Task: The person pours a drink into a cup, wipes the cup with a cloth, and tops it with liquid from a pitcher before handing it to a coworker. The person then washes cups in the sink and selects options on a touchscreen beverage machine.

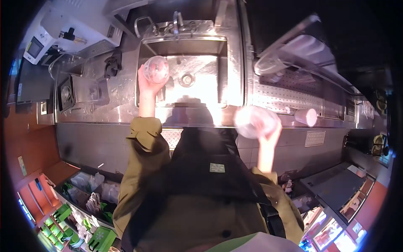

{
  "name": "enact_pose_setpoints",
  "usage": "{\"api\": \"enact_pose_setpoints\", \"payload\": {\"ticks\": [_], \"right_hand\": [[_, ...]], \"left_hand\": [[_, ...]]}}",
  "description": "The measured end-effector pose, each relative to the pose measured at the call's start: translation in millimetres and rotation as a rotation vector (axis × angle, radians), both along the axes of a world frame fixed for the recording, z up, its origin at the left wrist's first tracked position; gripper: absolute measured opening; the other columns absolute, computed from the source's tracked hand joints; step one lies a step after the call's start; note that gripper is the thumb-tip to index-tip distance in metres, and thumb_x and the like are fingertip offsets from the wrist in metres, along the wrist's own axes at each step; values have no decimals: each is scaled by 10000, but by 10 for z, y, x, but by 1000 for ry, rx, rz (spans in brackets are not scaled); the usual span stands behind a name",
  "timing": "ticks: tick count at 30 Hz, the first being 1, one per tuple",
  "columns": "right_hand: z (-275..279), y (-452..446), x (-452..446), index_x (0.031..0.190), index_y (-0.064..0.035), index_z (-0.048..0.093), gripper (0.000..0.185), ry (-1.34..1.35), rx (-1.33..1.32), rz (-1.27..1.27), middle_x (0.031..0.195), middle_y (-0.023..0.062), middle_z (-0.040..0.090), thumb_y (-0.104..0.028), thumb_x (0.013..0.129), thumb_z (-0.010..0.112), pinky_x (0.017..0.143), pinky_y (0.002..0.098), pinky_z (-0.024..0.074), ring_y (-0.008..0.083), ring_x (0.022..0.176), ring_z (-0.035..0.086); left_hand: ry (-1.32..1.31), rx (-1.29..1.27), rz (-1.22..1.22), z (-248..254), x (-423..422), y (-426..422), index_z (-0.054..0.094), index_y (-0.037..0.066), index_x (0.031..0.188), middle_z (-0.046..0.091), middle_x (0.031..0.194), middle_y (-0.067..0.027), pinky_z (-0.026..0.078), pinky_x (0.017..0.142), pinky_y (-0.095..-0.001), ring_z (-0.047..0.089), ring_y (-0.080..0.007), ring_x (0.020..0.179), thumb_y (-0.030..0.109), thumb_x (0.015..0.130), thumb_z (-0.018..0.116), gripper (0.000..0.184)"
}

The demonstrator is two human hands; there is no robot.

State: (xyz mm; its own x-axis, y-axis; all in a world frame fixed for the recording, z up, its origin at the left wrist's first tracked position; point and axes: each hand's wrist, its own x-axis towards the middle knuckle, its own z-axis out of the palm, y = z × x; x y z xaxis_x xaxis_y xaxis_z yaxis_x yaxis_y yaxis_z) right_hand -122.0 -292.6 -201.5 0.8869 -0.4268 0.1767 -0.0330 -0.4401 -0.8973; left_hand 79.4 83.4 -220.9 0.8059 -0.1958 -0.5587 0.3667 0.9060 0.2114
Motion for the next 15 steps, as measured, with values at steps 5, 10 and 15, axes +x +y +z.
{"api": "enact_pose_setpoints", "payload": {"ticks": [5, 10, 15], "right_hand": [[-1184, 1420, 1347, 1206, -23, 295, 740, 158, 313, -103, 1178, 190, 393, -289, 645, 697, 921, 382, 330, 292, 1081, 412], [-2180, 2312, 2307, 1144, -114, 200, 840, 519, 421, -647, 1153, 206, 335, -255, 547, 772, 851, 405, 375, 324, 996, 439], [-2701, 2701, 2272, 1153, -96, 263, 840, 800, -59, -716, 1106, 207, 367, -261, 510, 778, 847, 446, 386, 384, 977, 457]], "left_hand": [[92, -42, 93, 335, -151, 528, 463, 126, 1050, 477, 1110, -116, 341, 874, -453, 425, -303, 1093, 457, 752, 493, 446], [-69, 38, -18, 44, -230, 1107, 493, 71, 1065, 465, 1127, -139, 420, 822, -397, 484, -314, 1016, 411, 809, 468, 427], [165, 166, 69, 59, -316, 1243, 474, 47, 1105, 477, 1106, -141, 360, 883, -426, 425, -308, 1084, 452, 764, 512, 530]]}}
